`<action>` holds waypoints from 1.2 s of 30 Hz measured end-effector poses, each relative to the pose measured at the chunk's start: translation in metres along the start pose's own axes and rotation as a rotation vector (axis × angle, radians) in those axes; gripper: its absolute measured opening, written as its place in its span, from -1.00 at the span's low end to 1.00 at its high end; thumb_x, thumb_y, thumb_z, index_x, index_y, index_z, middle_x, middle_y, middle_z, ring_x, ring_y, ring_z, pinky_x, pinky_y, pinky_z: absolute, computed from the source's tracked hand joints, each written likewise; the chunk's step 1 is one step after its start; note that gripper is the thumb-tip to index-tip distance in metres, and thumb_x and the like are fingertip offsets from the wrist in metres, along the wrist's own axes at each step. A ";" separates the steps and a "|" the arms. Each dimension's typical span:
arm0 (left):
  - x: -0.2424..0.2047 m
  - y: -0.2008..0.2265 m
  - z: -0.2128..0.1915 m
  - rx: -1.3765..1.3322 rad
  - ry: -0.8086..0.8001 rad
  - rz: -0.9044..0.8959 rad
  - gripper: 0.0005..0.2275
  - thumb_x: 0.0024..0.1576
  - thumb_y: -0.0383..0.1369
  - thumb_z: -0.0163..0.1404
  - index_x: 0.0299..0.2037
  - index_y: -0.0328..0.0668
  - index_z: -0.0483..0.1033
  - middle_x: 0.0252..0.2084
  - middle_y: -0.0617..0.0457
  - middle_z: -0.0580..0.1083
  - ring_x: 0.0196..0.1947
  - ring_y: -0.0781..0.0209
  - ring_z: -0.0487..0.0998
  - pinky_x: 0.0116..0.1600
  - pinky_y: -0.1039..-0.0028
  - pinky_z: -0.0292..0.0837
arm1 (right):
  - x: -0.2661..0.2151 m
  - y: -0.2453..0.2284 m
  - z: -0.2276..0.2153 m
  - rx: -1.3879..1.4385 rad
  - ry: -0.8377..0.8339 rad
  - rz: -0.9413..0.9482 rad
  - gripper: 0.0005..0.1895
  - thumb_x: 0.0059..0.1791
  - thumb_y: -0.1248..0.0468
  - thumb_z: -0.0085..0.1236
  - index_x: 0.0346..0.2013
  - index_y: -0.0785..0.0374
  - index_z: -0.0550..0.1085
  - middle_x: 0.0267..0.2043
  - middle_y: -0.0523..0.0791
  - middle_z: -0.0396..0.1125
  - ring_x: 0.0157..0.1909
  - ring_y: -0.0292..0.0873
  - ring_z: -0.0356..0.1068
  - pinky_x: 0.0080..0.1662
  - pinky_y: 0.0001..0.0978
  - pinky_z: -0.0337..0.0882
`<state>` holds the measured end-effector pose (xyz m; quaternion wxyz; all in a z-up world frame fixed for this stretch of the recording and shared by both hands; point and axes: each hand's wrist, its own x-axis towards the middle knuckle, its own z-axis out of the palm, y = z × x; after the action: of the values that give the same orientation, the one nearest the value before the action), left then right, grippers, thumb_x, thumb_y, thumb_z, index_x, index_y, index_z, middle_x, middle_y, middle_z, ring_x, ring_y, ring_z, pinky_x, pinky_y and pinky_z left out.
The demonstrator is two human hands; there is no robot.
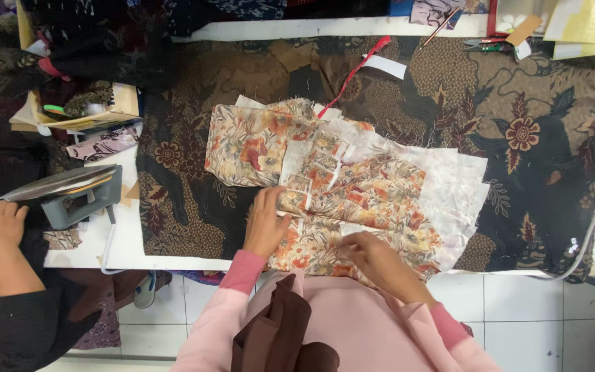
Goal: The person unfolds a floral-patterned fabric on a table and smooths it out. They then place a long cardboard template on the fabric and adjust its position with assistance from others to align it for cutting.
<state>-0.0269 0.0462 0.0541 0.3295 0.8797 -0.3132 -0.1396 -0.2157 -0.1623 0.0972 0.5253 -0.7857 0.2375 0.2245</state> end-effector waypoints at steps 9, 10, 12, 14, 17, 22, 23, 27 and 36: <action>0.024 0.000 0.021 0.075 -0.124 -0.207 -0.50 -0.06 -0.26 0.30 0.06 -0.16 0.39 0.00 -0.06 0.45 0.05 -0.12 0.48 0.08 0.09 0.35 | 0.070 0.006 0.082 0.721 -0.117 0.007 -0.32 -0.05 0.43 0.15 0.35 0.33 0.16 0.11 0.04 0.31 0.08 -0.08 0.42 0.11 -0.27 0.51; 0.024 0.001 0.025 0.033 -0.101 -0.213 -0.50 -0.06 -0.27 0.30 0.06 -0.18 0.38 -0.01 -0.09 0.46 0.04 -0.14 0.49 0.08 0.10 0.36 | 0.073 0.008 0.087 0.784 -0.098 0.052 -0.28 -0.07 0.46 0.17 0.35 0.34 0.14 0.13 0.05 0.29 0.11 -0.07 0.41 0.12 -0.28 0.49; 0.024 0.002 0.032 -0.051 -0.052 -0.223 -0.50 -0.05 -0.29 0.28 0.07 -0.21 0.36 -0.03 -0.13 0.47 0.00 -0.18 0.50 0.08 0.12 0.39 | 0.080 0.010 0.093 0.858 -0.055 0.137 -0.23 -0.11 0.50 0.20 0.36 0.33 0.11 0.15 0.05 0.26 0.14 -0.06 0.39 0.13 -0.28 0.48; 0.021 0.004 0.038 -0.089 0.044 -0.235 -0.51 -0.05 -0.33 0.28 0.06 -0.24 0.37 -0.01 -0.22 0.42 0.00 -0.26 0.47 0.02 0.10 0.39 | 0.083 0.010 0.100 0.888 -0.012 0.233 -0.18 -0.13 0.52 0.19 0.37 0.29 0.07 0.15 0.04 0.24 0.15 -0.05 0.38 0.12 -0.28 0.49; 0.011 0.011 0.040 -0.135 0.056 -0.323 -0.54 -0.03 -0.36 0.25 0.06 -0.25 0.38 -0.01 -0.23 0.39 0.00 -0.27 0.46 0.00 0.12 0.40 | 0.082 0.008 0.108 0.909 0.030 0.182 -0.17 -0.16 0.56 0.20 0.34 0.33 0.07 0.15 0.05 0.22 0.18 -0.11 0.33 0.12 -0.22 0.50; 0.002 0.032 0.029 -0.044 0.019 -0.107 -0.71 0.11 -0.28 0.11 -0.02 -0.23 0.50 -0.05 -0.11 0.44 0.01 -0.16 0.45 0.09 0.15 0.33 | 0.085 0.018 0.102 0.920 -0.007 0.186 -0.21 -0.16 0.53 0.14 0.32 0.29 0.05 0.14 0.02 0.26 0.14 -0.05 0.38 0.11 -0.21 0.51; -0.002 0.037 0.027 -0.063 0.005 -0.069 -0.73 0.13 -0.23 0.09 -0.08 -0.23 0.53 -0.06 -0.12 0.44 0.00 -0.15 0.44 0.09 0.15 0.30 | 0.085 0.023 0.102 0.929 -0.004 0.179 -0.21 -0.16 0.53 0.13 0.31 0.26 0.05 0.13 0.00 0.26 0.13 -0.05 0.38 0.11 -0.20 0.52; -0.014 0.045 0.023 -0.118 0.036 0.290 -0.77 0.18 -0.15 0.01 -0.26 -0.11 0.60 0.05 -0.17 0.45 0.08 -0.18 0.41 0.16 0.08 0.18 | 0.088 0.044 0.108 0.937 0.024 0.189 -0.50 -0.06 0.46 0.14 0.17 0.40 0.32 0.03 0.01 0.35 0.05 -0.10 0.38 0.01 -0.25 0.45; -0.014 0.025 0.019 -0.107 0.162 -0.035 -0.63 0.14 -0.48 0.00 0.18 -0.29 0.39 0.14 -0.14 0.39 0.17 -0.12 0.37 0.26 0.19 0.30 | 0.088 0.027 0.093 1.387 0.165 0.485 -0.69 0.05 0.31 0.09 0.05 0.41 0.42 0.00 -0.03 0.43 -0.01 -0.09 0.47 -0.01 -0.22 0.54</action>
<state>-0.0576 0.0311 0.0566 0.3979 0.8745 -0.2621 -0.0906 -0.1724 -0.0971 -0.0075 0.8173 -0.2130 0.5304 0.0726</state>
